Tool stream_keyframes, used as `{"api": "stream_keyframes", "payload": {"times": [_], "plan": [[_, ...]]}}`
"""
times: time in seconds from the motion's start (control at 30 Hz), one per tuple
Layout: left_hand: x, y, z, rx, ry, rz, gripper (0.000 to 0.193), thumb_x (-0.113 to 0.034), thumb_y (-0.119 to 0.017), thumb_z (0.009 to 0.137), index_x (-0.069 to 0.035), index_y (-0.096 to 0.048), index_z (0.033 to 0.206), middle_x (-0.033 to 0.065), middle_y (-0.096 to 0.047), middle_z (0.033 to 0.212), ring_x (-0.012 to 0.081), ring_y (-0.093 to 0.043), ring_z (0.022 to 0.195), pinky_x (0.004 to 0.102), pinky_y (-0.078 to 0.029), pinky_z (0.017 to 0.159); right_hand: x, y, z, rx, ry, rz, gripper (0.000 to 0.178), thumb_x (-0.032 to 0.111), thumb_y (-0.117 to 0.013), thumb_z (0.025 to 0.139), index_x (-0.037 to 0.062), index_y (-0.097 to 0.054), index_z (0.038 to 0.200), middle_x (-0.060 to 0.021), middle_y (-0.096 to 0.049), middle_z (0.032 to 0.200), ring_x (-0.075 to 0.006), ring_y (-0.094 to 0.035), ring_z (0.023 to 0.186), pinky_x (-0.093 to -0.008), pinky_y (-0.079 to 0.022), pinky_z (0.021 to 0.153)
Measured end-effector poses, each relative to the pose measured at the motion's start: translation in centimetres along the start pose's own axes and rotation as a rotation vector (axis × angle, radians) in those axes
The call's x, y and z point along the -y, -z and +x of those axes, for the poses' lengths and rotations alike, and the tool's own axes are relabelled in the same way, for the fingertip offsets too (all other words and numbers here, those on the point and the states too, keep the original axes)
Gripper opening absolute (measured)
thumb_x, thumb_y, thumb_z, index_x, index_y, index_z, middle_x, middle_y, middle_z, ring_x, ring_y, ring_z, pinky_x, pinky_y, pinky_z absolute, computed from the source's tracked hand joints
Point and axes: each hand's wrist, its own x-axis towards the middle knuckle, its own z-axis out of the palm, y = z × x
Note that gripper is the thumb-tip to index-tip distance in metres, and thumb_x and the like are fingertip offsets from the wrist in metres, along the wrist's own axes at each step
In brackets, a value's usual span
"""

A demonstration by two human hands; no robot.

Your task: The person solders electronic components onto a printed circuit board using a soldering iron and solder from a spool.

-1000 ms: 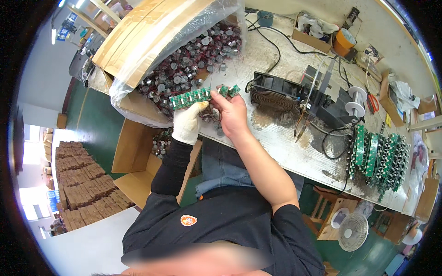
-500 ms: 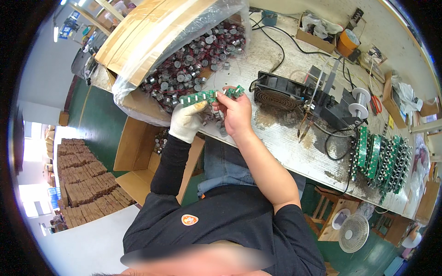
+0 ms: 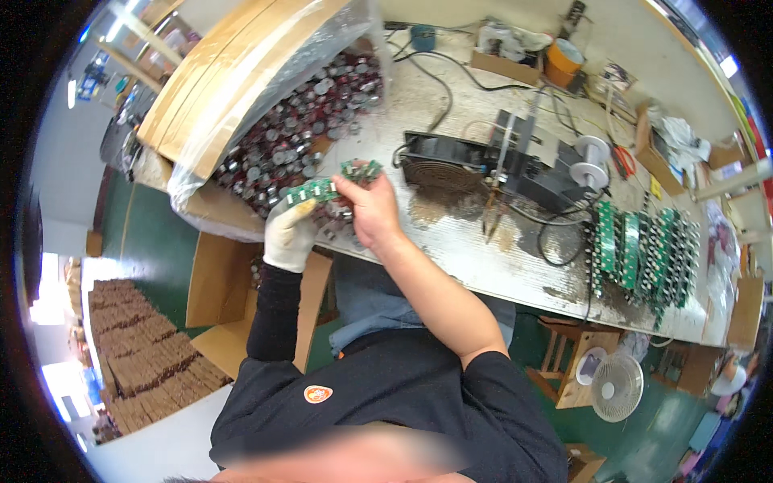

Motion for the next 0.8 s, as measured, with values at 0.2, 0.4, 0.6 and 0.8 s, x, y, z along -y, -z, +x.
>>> {"api": "stream_keyframes", "payload": {"times": [0.2,0.4,0.6,0.8], "plan": [[1.1,-0.4,1.0,-0.092,0.006,0.016,0.021,-0.002,-0.059,0.086,0.002,-0.060,0.106,0.0098,-0.066,0.096,0.0171,-0.062,0.079,0.0280,-0.050,0.070,-0.3,-0.2,0.0,-0.008,-0.179,0.239,0.018,0.013,-0.064,0.089,0.0058,-0.056,0.103,-0.0030,-0.062,0.086,-0.0104,-0.056,0.067,-0.0256,-0.046,0.058],[0.4,-1.1,0.5,-0.041,0.044,0.173,0.022,-0.003,-0.063,0.084,0.003,-0.059,0.105,0.0076,-0.065,0.093,0.0128,-0.061,0.070,0.0234,-0.046,0.057,-0.1,0.1,-0.5,0.022,0.129,-0.045,0.033,0.004,-0.067,0.085,0.0024,-0.048,0.112,-0.0028,-0.060,0.091,-0.0099,-0.059,0.075,-0.0231,-0.048,0.062],[-0.2,0.0,0.3,0.016,0.110,0.023,0.022,-0.006,-0.059,0.089,0.002,-0.057,0.109,0.0123,-0.065,0.095,0.0221,-0.065,0.081,0.0333,-0.054,0.069,-0.3,0.5,-0.3,0.018,0.040,-0.001,0.020,0.003,-0.065,0.086,0.0020,-0.054,0.102,-0.0033,-0.062,0.082,-0.0113,-0.059,0.067,-0.0241,-0.048,0.055],[1.2,-0.3,0.8,-0.083,0.065,-0.019,0.024,-0.004,-0.060,0.087,0.002,-0.059,0.110,0.0113,-0.066,0.095,0.0181,-0.064,0.077,0.0287,-0.050,0.063,0.2,-0.1,-0.4,-0.076,-0.162,0.162,0.013,0.013,-0.064,0.088,0.0026,-0.059,0.093,-0.0042,-0.063,0.078,-0.0103,-0.057,0.060,-0.0238,-0.045,0.052]]}}
